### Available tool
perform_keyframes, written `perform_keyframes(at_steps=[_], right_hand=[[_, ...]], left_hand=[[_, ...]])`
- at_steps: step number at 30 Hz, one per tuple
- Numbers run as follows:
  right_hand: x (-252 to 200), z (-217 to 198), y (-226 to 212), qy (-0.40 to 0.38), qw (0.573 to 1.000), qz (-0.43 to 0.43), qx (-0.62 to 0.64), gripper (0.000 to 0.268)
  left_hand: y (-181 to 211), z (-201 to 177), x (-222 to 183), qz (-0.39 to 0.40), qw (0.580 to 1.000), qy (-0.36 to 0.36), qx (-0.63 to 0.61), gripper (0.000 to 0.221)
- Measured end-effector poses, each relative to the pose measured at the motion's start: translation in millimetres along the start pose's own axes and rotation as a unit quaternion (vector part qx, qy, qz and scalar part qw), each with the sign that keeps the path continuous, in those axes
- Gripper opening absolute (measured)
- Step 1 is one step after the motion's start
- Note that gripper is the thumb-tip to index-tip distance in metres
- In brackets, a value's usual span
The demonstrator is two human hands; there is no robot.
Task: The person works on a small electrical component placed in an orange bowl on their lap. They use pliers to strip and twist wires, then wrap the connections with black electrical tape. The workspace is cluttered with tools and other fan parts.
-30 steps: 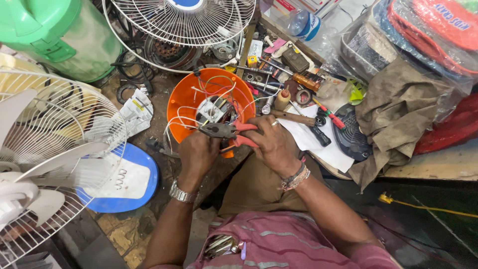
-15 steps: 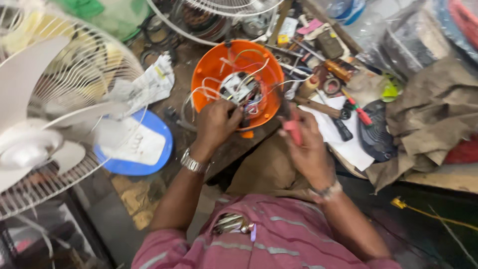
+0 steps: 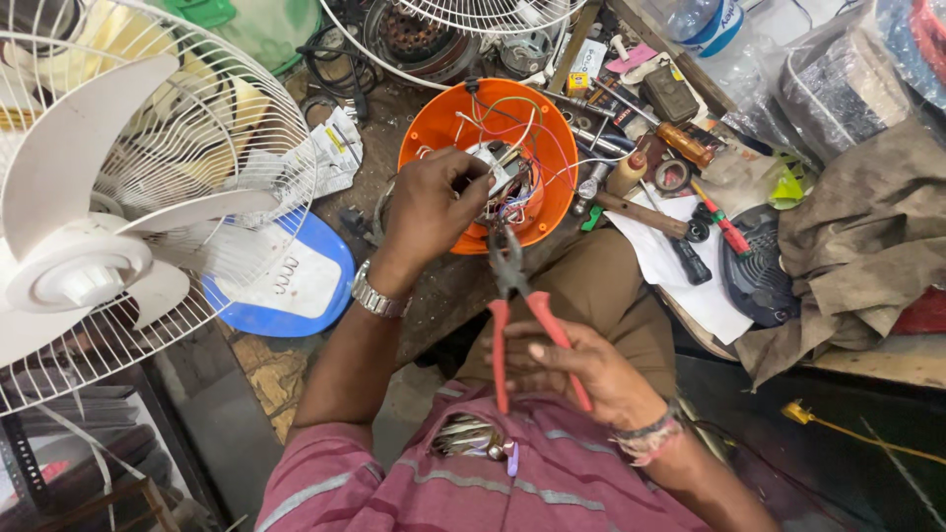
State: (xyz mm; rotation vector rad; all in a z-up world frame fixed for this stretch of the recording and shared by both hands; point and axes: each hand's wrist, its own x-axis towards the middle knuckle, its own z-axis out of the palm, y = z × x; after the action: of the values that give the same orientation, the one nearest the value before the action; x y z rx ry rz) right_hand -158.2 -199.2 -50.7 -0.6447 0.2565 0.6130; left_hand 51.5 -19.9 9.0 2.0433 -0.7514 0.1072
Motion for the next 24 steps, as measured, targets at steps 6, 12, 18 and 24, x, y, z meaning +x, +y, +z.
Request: perform_keyframes(at_steps=[6,12,18,24], right_hand=[[30.3,10.1,-5.4,-0.133,0.99,-0.022,0.051,0.07],[55.6,13.9,-17.3,-0.138,0.988,-0.042,0.061,0.075],[63.5,19.4,-18.1,-0.133,0.988,-0.078,0.007,0.073],[70.9,7.7,-3.4,-0.077,0.992,-0.065,0.07,0.047]], left_hand=[[9.5,-7.6,-11.0,0.026,0.999,0.028,0.004,0.011],[14.7,-8.3,-12.4,0.007,0.999,0.037,-0.015,0.012],[17.0,-7.6,-14.6,-0.003,0.999,0.047,-0.023,0.012],[17.3,-6.4,-16.7,-0.002,0.999,0.048,-0.013,0.01]])
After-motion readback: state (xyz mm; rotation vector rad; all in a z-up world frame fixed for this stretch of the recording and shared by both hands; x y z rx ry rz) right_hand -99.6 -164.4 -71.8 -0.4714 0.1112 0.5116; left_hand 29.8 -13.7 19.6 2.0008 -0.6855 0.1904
